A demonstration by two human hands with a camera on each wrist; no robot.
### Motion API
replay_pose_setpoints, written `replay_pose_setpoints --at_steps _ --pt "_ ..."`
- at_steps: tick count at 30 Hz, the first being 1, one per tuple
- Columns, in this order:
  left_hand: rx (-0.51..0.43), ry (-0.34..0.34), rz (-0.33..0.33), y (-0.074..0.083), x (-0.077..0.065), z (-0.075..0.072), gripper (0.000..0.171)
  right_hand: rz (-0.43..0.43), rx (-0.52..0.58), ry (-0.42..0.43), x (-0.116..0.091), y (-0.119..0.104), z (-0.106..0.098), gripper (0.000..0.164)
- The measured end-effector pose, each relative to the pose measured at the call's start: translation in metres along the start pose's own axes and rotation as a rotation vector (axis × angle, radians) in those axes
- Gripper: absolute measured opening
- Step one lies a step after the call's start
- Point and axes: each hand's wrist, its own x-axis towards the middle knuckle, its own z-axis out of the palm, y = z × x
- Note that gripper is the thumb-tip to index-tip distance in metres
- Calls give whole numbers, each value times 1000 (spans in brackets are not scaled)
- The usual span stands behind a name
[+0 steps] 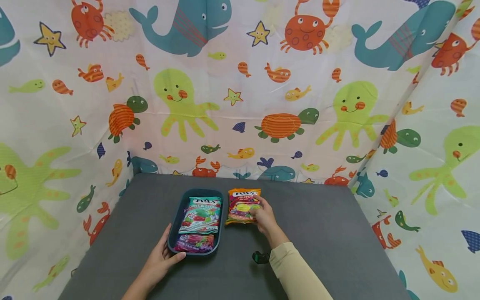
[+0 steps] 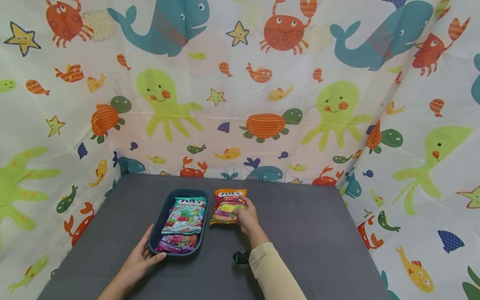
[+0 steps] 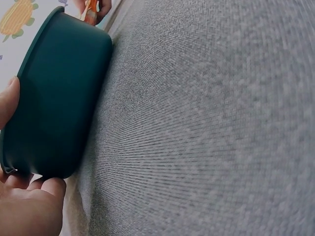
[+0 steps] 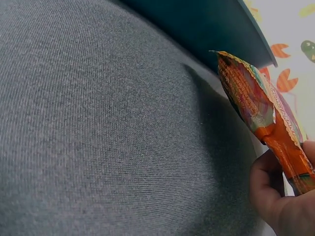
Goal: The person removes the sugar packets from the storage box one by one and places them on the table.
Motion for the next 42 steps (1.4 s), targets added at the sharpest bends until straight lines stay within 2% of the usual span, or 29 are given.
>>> replay_pose_setpoints --at_steps 18,29,35,38,42 --pt "-16 -18 32 12 1 -2 103 -10 -31 -7 10 0 -3 67" --pt "-9 -5 16 7 1 -2 105 -34 -76 7 13 3 -3 70" --pt "-4 -4 0 5 2 -2 104 -60 -182 45 15 10 -3 72" --pt "-11 -4 -3 3 2 -1 105 -104 -290 94 15 13 -1 72" --pt "-22 -3 -6 0 0 -1 105 -170 -491 184 13 16 2 71"
